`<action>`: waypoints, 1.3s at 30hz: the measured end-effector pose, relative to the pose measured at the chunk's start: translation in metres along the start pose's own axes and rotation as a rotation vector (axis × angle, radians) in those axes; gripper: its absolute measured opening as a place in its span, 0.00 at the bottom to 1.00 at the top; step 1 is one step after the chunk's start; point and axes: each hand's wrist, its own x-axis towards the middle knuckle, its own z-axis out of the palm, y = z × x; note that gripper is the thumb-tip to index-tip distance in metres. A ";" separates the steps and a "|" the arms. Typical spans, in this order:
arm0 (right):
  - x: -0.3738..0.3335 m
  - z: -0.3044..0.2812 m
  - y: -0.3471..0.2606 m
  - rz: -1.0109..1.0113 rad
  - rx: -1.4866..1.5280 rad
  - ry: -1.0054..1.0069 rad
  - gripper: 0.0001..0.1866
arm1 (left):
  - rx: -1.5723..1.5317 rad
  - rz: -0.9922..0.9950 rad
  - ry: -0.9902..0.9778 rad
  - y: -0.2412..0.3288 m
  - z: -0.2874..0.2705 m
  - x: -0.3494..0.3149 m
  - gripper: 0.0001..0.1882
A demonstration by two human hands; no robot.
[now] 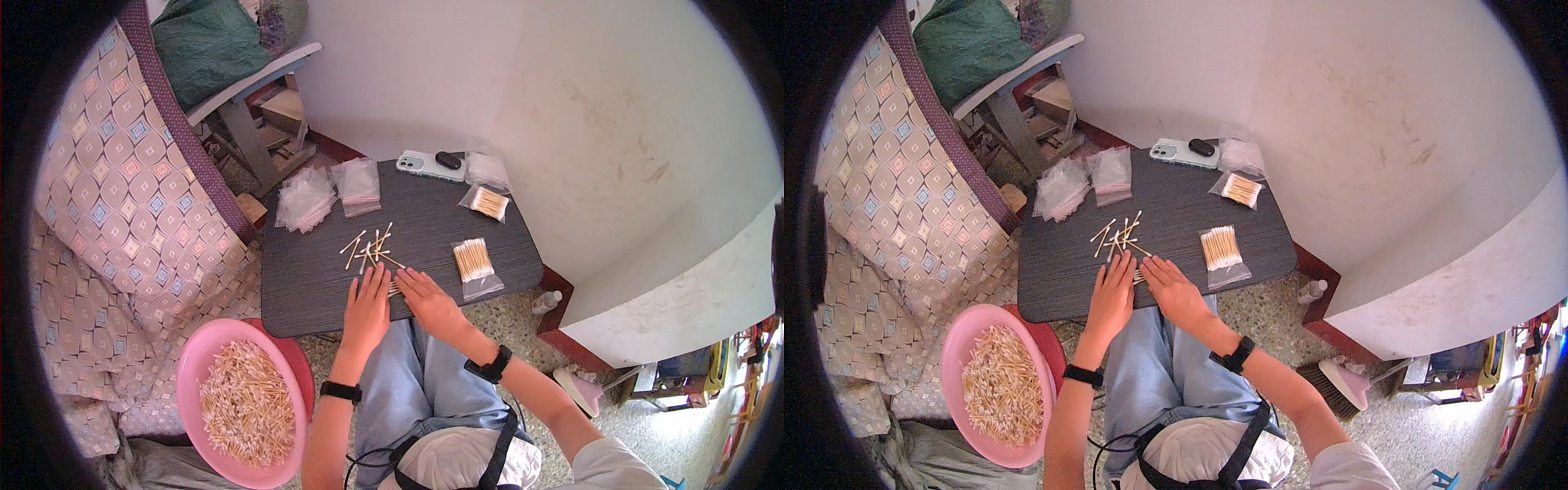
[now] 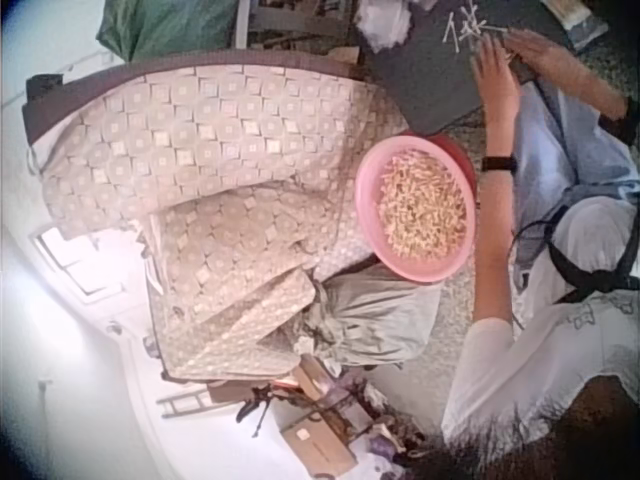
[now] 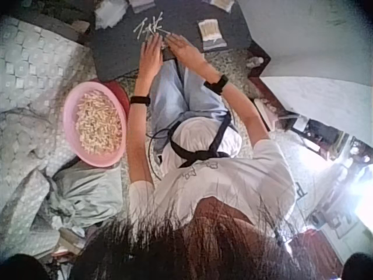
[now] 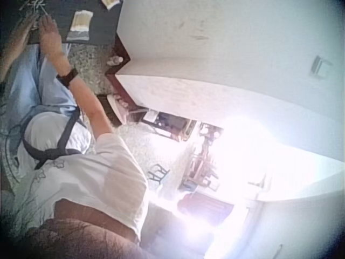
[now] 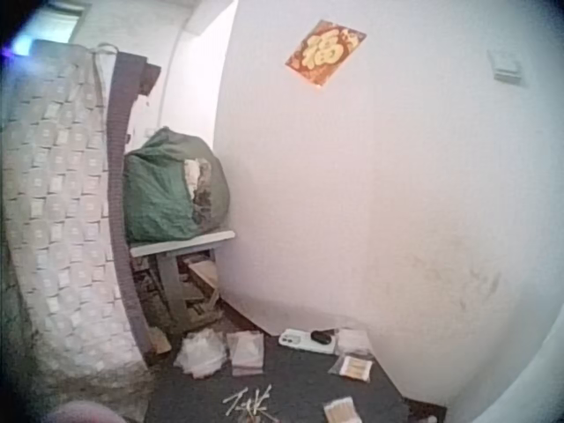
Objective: Picking up bundles of cotton swabs and placing them into small plastic zip bags.
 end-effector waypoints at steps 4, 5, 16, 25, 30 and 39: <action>-0.006 -0.002 0.003 -0.013 -0.113 -0.072 0.26 | 0.079 -0.068 -0.036 -0.016 -0.004 0.009 0.25; -0.008 -0.003 0.003 -0.018 -0.138 -0.114 0.27 | 0.073 -0.080 -0.023 -0.023 -0.003 0.009 0.24; -0.039 -0.018 -0.031 0.037 -0.400 -0.237 0.42 | 0.079 0.014 -0.140 0.028 -0.007 -0.026 0.32; -0.024 -0.010 -0.026 0.120 -0.420 -0.191 0.40 | 0.220 0.024 -0.129 0.017 -0.001 -0.014 0.35; -0.009 -0.009 -0.013 0.134 -0.364 -0.114 0.38 | -0.004 -0.060 -0.066 0.004 -0.005 -0.003 0.34; -0.005 -0.001 -0.004 0.079 -0.164 -0.138 0.34 | -0.160 -0.015 -0.039 0.015 0.013 -0.009 0.35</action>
